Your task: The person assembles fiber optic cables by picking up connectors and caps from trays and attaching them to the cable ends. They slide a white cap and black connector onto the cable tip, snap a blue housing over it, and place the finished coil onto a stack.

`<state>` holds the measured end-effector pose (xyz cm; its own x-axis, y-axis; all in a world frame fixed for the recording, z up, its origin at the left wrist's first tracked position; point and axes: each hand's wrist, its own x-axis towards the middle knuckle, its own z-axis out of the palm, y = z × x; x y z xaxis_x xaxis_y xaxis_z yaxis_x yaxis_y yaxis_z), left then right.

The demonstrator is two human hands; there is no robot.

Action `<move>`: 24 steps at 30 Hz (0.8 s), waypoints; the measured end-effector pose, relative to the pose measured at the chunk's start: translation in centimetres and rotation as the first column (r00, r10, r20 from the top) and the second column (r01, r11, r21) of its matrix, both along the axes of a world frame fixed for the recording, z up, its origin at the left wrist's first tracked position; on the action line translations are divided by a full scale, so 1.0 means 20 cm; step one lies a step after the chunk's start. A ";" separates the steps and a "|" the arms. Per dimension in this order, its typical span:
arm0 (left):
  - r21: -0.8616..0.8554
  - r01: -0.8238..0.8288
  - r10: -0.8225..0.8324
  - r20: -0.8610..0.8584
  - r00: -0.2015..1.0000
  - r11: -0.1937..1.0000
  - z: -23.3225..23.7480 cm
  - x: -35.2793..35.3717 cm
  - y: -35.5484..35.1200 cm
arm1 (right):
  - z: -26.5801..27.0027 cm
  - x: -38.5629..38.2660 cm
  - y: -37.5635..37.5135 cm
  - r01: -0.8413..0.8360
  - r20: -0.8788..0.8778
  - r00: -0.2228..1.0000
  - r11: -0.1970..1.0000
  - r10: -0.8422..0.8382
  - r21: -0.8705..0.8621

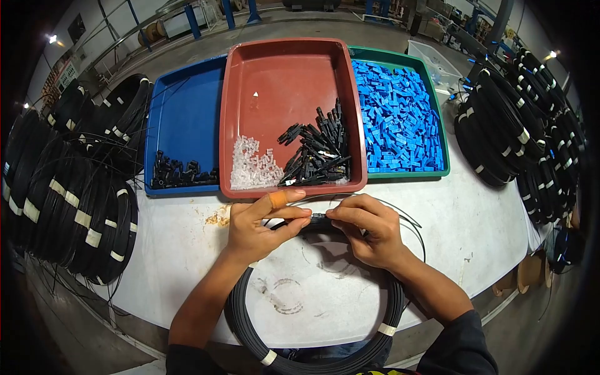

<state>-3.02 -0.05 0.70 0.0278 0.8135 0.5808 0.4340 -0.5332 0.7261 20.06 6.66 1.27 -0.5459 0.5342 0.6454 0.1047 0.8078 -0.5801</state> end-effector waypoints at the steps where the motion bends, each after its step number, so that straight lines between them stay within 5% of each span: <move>1: 0.017 0.004 -0.003 -0.036 0.999 1.000 0.01 0.00 0.00 | 0.00 0.00 0.00 -0.002 0.001 1.000 1.000 0.002 -0.002; 24: 0.031 0.086 -0.087 0.040 0.995 0.996 -0.04 -0.01 0.01 | 0.00 0.00 0.01 -0.021 0.047 0.999 0.997 0.018 0.075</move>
<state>-3.20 0.23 -0.14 0.0732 0.7915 0.6068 0.3553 -0.5892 0.7257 20.11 6.87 1.19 -0.5861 0.4738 0.6573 0.1139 0.8513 -0.5121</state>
